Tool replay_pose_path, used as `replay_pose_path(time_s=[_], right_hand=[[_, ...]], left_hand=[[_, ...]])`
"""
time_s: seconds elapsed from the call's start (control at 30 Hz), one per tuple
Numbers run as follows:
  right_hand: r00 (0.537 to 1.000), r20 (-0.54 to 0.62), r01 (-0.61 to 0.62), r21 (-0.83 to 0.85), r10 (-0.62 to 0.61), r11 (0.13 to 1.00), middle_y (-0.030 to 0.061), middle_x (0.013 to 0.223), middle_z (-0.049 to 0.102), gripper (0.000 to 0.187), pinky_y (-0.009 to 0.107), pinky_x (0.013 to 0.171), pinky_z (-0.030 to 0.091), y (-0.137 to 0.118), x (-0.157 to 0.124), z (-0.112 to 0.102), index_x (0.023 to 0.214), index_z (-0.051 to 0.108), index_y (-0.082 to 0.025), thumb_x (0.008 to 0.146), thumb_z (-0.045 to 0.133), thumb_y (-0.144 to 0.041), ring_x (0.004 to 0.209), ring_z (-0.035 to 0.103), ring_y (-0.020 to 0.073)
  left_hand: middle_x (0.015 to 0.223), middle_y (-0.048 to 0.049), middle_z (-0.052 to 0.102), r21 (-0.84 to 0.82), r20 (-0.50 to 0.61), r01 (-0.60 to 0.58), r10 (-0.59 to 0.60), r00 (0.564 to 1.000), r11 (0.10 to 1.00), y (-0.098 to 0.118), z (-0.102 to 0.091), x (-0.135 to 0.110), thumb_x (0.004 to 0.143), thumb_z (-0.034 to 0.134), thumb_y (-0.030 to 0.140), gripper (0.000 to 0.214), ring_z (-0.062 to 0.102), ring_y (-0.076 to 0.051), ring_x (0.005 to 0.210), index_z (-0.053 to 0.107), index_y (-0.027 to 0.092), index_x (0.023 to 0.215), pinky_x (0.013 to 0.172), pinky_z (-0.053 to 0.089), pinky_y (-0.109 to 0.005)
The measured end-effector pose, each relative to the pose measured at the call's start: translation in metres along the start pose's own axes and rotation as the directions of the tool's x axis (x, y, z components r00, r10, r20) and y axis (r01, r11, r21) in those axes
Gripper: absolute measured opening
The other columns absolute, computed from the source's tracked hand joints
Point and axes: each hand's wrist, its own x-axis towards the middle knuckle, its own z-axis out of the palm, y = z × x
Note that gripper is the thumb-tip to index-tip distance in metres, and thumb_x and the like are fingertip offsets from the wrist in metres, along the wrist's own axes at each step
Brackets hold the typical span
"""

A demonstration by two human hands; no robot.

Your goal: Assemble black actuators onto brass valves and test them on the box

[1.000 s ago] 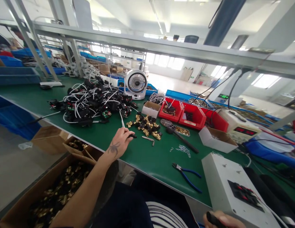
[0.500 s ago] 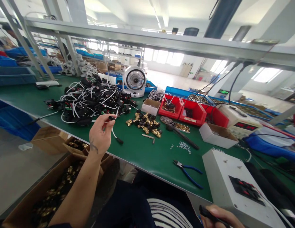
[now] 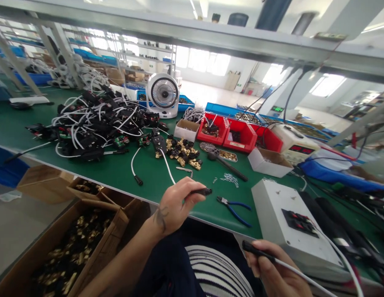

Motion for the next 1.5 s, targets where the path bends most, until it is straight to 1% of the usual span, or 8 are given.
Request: replay_pose_path(time_s=[0.13, 0.3, 0.47, 0.7, 0.93, 1.13, 1.37, 1.5], right_hand=[[0.992, 0.096, 0.069, 0.078, -0.076, 0.995, 0.0004, 0.068, 0.066, 0.015, 0.018, 0.055, 0.048, -0.018, 0.002, 0.008, 0.1, 0.069, -0.029, 0.088, 0.069, -0.037, 0.056, 0.058, 0.0101], [0.99, 0.027, 0.132, 0.173, -0.139, 0.976, -0.0016, 0.068, 0.067, 0.011, 0.013, 0.054, 0.048, -0.035, 0.002, 0.017, 0.099, 0.069, -0.029, 0.09, 0.067, -0.035, 0.056, 0.059, 0.0067], [0.987, 0.032, 0.151, 0.154, -0.158, 0.976, -0.0021, 0.07, 0.067, 0.011, 0.013, 0.057, 0.049, -0.038, -0.005, 0.022, 0.101, 0.069, -0.027, 0.092, 0.066, -0.032, 0.059, 0.06, 0.0064], [0.986, 0.012, 0.163, 0.131, -0.166, 0.978, -0.0014, 0.07, 0.066, 0.01, 0.016, 0.054, 0.05, -0.038, -0.008, 0.02, 0.1, 0.069, -0.025, 0.092, 0.065, -0.029, 0.059, 0.06, 0.0082], [0.985, 0.019, 0.17, 0.093, -0.172, 0.981, -0.001, 0.071, 0.067, 0.01, 0.018, 0.052, 0.05, -0.042, -0.006, 0.021, 0.099, 0.069, -0.025, 0.091, 0.066, -0.029, 0.057, 0.06, 0.009], [0.97, 0.072, 0.237, -0.074, -0.232, 0.969, -0.0008, 0.07, 0.065, 0.008, 0.018, 0.055, 0.05, -0.049, -0.005, 0.018, 0.097, 0.07, -0.023, 0.09, 0.067, -0.028, 0.057, 0.06, 0.0079], [0.989, 0.039, 0.143, 0.04, -0.145, 0.989, -0.0021, 0.064, 0.063, 0.009, 0.018, 0.052, 0.048, -0.041, -0.004, 0.022, 0.096, 0.067, -0.022, 0.09, 0.067, -0.028, 0.053, 0.058, 0.009], [0.996, 0.087, -0.037, 0.008, 0.036, 0.999, 0.0001, 0.067, 0.066, 0.019, 0.021, 0.058, 0.05, -0.019, -0.001, 0.01, 0.096, 0.067, -0.02, 0.09, 0.066, -0.038, 0.058, 0.059, 0.0111]], left_hand=[[0.088, -0.0038, 0.066, -0.024, 0.103, -0.034, 0.036, 0.994, 0.999, 0.017, 0.014, -0.009, 0.092, 0.062, 0.019, 0.014, 0.062, -0.01, 0.08, 0.065, 0.013, 0.104, 0.073, 0.05, -0.017], [0.088, -0.0065, 0.063, -0.008, 0.208, -0.097, 0.097, 0.973, 0.995, 0.036, 0.029, -0.017, 0.094, 0.058, 0.017, 0.015, 0.061, -0.011, 0.08, 0.066, 0.008, 0.103, 0.072, 0.05, -0.018], [0.088, -0.0054, 0.063, -0.002, 0.218, -0.086, 0.084, 0.972, 0.996, 0.044, 0.038, -0.02, 0.092, 0.06, 0.015, 0.012, 0.06, -0.011, 0.08, 0.065, 0.008, 0.099, 0.074, 0.049, -0.017], [0.088, -0.0027, 0.061, -0.013, 0.182, -0.034, 0.035, 0.983, 0.999, 0.049, 0.04, -0.021, 0.09, 0.064, 0.016, 0.01, 0.059, -0.008, 0.079, 0.064, 0.01, 0.098, 0.073, 0.049, -0.013], [0.083, -0.0053, 0.065, 0.049, 0.275, -0.078, 0.061, 0.959, 0.996, 0.046, 0.036, -0.019, 0.098, 0.051, 0.025, 0.021, 0.062, -0.013, 0.074, 0.065, 0.011, 0.1, 0.066, 0.05, -0.022], [0.07, -0.0028, 0.06, 0.109, 0.344, -0.081, 0.039, 0.938, 0.991, 0.048, 0.033, -0.017, 0.103, 0.037, 0.031, 0.036, 0.055, -0.013, 0.06, 0.064, 0.013, 0.087, 0.054, 0.042, -0.024], [0.067, -0.0029, 0.06, 0.203, 0.329, -0.133, 0.061, 0.943, 0.97, 0.047, 0.041, -0.017, 0.103, 0.034, 0.028, 0.039, 0.057, -0.014, 0.057, 0.063, 0.013, 0.082, 0.054, 0.042, -0.025], [0.071, -0.0025, 0.063, 0.197, 0.397, -0.083, -0.002, 0.918, 0.977, 0.04, 0.051, -0.017, 0.103, 0.036, 0.036, 0.04, 0.059, -0.015, 0.062, 0.065, 0.015, 0.085, 0.056, 0.046, -0.026]])
